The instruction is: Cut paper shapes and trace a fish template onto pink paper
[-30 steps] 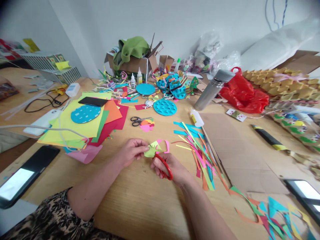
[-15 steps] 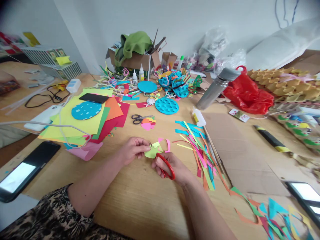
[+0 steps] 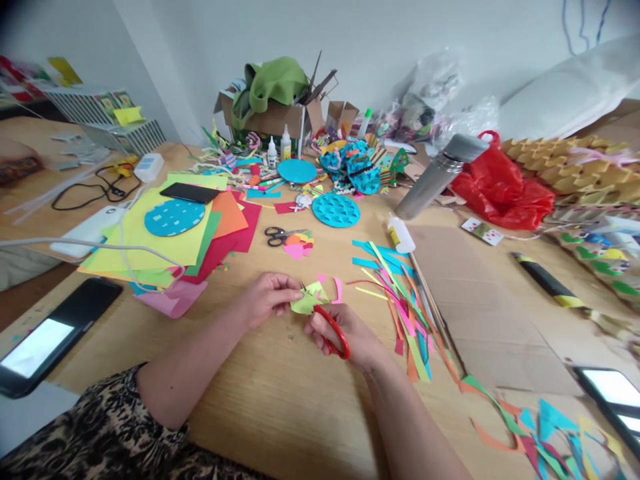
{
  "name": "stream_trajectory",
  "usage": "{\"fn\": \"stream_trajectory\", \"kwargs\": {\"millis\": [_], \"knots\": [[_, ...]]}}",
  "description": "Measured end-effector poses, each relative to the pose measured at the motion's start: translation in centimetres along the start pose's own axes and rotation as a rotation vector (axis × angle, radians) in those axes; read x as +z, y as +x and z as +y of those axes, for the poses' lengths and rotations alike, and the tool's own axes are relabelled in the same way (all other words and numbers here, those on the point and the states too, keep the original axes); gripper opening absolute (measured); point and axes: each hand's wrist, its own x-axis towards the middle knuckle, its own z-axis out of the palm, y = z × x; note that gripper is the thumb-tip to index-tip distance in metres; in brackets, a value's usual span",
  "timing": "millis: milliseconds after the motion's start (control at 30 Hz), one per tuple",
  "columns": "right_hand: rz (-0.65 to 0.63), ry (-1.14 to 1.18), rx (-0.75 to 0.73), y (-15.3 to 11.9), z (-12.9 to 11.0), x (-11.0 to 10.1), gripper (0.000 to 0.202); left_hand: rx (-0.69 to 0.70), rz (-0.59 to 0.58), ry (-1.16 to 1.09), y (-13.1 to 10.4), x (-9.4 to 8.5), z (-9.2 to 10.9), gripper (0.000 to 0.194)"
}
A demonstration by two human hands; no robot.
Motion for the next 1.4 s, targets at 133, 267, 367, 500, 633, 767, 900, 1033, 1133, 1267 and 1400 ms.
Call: {"fn": "stream_trajectory", "kwargs": {"millis": [133,267,367,500,633,767,900,1033,1133,1267,1400], "knots": [[-0.002,-0.015,0.003,-0.03,-0.07,-0.04,0.058,-0.002,-0.001,0.004,0.0,-0.02,0.02,0.026],[-0.002,-0.014,-0.006,0.0,-0.04,-0.01,0.058,0.009,-0.003,0.004,0.02,-0.06,-0.03,0.026],[0.001,-0.013,-0.006,0.05,0.01,-0.01,0.057,0.005,0.001,0.003,0.04,-0.08,-0.11,0.025],[0.009,-0.025,-0.01,0.08,-0.08,0.05,0.058,-0.006,0.002,-0.017,0.04,-0.03,-0.1,0.025],[0.021,-0.025,-0.003,0.05,-0.31,0.24,0.059,-0.002,-0.001,-0.026,0.04,-0.01,-0.01,0.026],[0.025,-0.01,0.005,0.0,-0.48,0.37,0.058,-0.002,-0.014,-0.018,0.01,-0.09,-0.03,0.026],[0.023,-0.011,0.002,-0.02,-0.48,0.35,0.058,-0.003,-0.019,-0.021,0.03,-0.13,-0.12,0.025],[0.024,-0.02,0.002,0.03,-0.57,0.41,0.059,-0.011,-0.025,-0.025,0.12,-0.13,-0.2,0.024],[0.026,-0.027,0.001,0.08,-0.7,0.5,0.059,-0.014,-0.026,-0.036,0.15,-0.14,-0.26,0.023],[0.037,-0.023,-0.002,0.11,-0.74,0.51,0.057,-0.013,-0.051,-0.031,0.08,-0.14,-0.31,0.023],[0.05,-0.031,0.001,0.09,-0.61,0.41,0.057,-0.013,-0.076,-0.038,0.02,-0.13,-0.34,0.025]]}}
